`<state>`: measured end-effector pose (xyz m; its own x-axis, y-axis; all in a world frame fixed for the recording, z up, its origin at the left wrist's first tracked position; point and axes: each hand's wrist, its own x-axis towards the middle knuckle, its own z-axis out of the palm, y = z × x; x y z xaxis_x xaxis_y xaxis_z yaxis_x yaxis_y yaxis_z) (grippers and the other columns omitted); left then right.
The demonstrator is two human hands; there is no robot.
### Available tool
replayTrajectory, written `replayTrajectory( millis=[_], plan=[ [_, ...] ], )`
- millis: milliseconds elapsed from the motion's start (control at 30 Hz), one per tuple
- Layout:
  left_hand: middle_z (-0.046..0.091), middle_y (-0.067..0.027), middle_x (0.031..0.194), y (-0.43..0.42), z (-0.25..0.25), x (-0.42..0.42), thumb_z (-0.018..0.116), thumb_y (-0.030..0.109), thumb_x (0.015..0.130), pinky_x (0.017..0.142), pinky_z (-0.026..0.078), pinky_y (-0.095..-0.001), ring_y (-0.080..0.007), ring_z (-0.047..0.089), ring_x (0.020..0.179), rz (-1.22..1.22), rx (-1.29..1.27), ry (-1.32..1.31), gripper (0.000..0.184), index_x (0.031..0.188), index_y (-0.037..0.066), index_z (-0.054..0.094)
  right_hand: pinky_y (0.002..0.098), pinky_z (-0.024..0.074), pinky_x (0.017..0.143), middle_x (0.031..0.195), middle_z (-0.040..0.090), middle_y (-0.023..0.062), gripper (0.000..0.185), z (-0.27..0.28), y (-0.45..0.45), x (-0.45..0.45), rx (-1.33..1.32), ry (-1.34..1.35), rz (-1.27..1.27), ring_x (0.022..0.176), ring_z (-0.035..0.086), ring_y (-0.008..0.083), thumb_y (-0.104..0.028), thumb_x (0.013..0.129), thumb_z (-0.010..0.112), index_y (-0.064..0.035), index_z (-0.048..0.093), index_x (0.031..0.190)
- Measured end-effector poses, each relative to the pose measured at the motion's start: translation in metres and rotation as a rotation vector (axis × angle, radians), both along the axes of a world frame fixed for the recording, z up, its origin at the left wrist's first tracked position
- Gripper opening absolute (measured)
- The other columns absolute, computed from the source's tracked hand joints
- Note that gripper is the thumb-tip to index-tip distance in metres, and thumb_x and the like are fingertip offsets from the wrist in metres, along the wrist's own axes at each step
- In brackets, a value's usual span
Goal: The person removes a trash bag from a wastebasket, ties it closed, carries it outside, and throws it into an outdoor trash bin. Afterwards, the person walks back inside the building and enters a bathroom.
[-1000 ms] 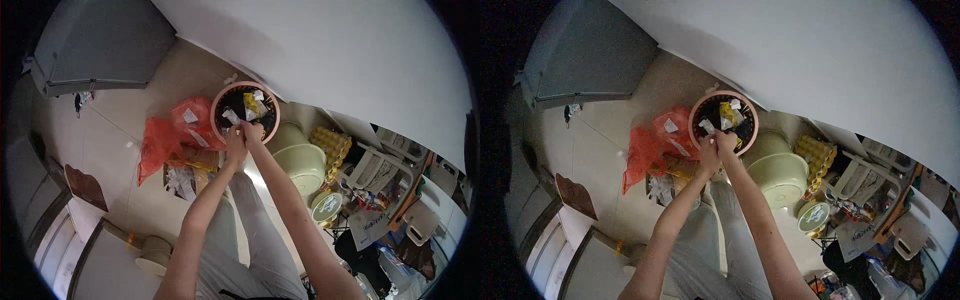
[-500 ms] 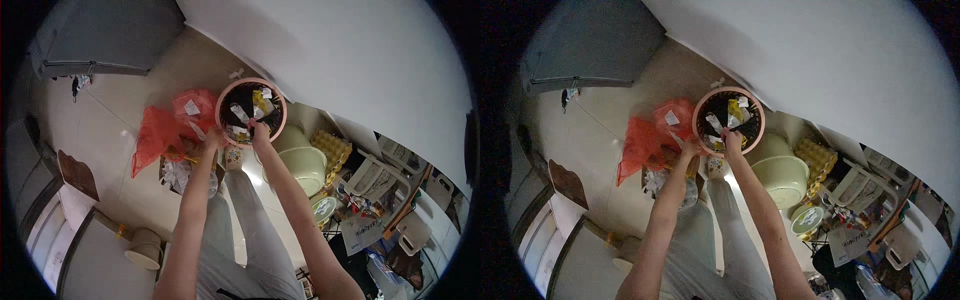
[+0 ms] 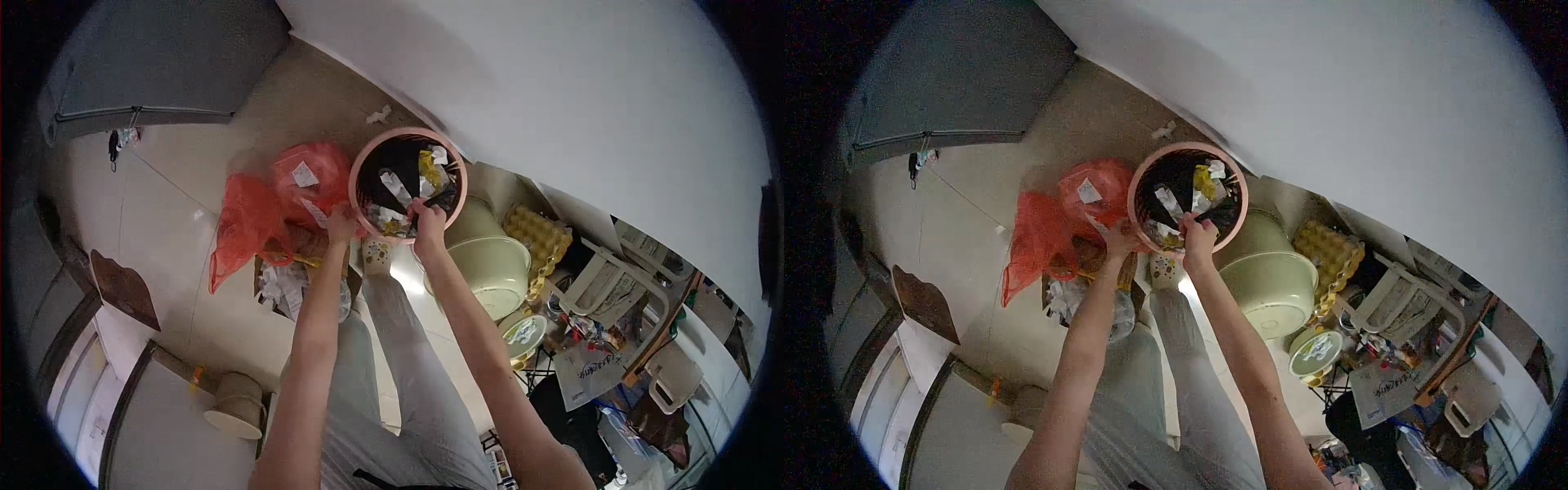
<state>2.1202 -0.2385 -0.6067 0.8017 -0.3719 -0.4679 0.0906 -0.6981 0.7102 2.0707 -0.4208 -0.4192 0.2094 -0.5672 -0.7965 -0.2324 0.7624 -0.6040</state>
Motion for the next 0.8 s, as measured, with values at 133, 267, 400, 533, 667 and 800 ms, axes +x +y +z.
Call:
replayTrajectory(
  millis=[133, 267, 400, 533, 667, 800],
  plan=[
    [0.06, -0.0164, 0.087, 0.003, -0.029, -0.008, 0.062, 0.021, 0.069, 0.072, 0.046, -0.0359, -0.0307, 0.058, 0.086, 0.348, -0.171, 0.339, 0.033, 0.098, 0.005, 0.056, 0.0268, 0.0338, 0.051, 0.06, 0.048, 0.0028, 0.011, 0.001, 0.002, -0.005, -0.01, -0.008, 0.078, 0.054, 0.043, 0.0129, -0.005, 0.079, 0.053, -0.0039, 0.047, 0.07],
    [0.061, -0.0143, 0.082, -0.02, 0.069, 0.015, 0.061, 0.018, 0.069, 0.066, 0.047, -0.0348, -0.0281, 0.06, 0.075, -0.076, 0.082, 0.092, 0.029, 0.094, 0.004, 0.056, 0.0265, 0.0346, 0.052, 0.061, 0.048, 0.0027, 0.01, -0.006, 0.034, 0.005, -0.067, 0.008, 0.078, 0.054, 0.044, 0.0124, -0.004, 0.079, 0.053, -0.0047, 0.047, 0.071],
    [0.06, -0.013, 0.079, -0.001, 0.008, 0.006, 0.06, 0.015, 0.068, 0.061, 0.047, -0.0333, -0.0245, 0.059, 0.068, 0.036, -0.177, 0.17, 0.029, 0.094, 0.003, 0.056, 0.0262, 0.0351, 0.053, 0.063, 0.048, 0.0023, 0.01, -0.012, 0.049, 0.017, -0.029, -0.014, 0.041, 0.056, 0.045, 0.0124, -0.004, 0.079, 0.053, -0.0056, 0.045, 0.073],
    [0.059, -0.0123, 0.077, 0.002, 0.023, 0.008, 0.059, 0.012, 0.068, 0.057, 0.046, -0.0317, -0.0209, 0.058, 0.062, -0.004, -0.246, 0.064, 0.028, 0.094, 0.002, 0.055, 0.0259, 0.0348, 0.054, 0.064, 0.048, 0.0021, 0.011, 0.001, 0.05, 0.016, 0.024, -0.032, -0.079, 0.057, 0.045, 0.0122, -0.004, 0.079, 0.053, -0.0059, 0.043, 0.075],
    [0.058, -0.0121, 0.076, 0.005, 0.018, 0.008, 0.058, 0.01, 0.07, 0.057, 0.045, -0.0305, -0.0192, 0.058, 0.065, 0.368, -0.389, 0.587, 0.028, 0.095, 0.001, 0.054, 0.0253, 0.0344, 0.056, 0.064, 0.048, 0.002, 0.01, 0.006, 0.039, 0.003, -0.033, -0.055, -0.051, 0.058, 0.045, 0.012, -0.004, 0.08, 0.053, -0.0057, 0.044, 0.075],
    [0.058, -0.0122, 0.076, 0.008, 0.015, 0.005, 0.058, 0.011, 0.072, 0.06, 0.045, -0.0323, -0.0217, 0.057, 0.069, -0.01, -0.181, 0.097, 0.027, 0.095, -0.001, 0.052, 0.0249, 0.0341, 0.056, 0.063, 0.048, 0.0021, 0.009, 0.022, 0.012, 0.0, -0.02, -0.044, -0.071, 0.058, 0.045, 0.012, -0.004, 0.079, 0.053, -0.0055, 0.045, 0.076]
  ],
)
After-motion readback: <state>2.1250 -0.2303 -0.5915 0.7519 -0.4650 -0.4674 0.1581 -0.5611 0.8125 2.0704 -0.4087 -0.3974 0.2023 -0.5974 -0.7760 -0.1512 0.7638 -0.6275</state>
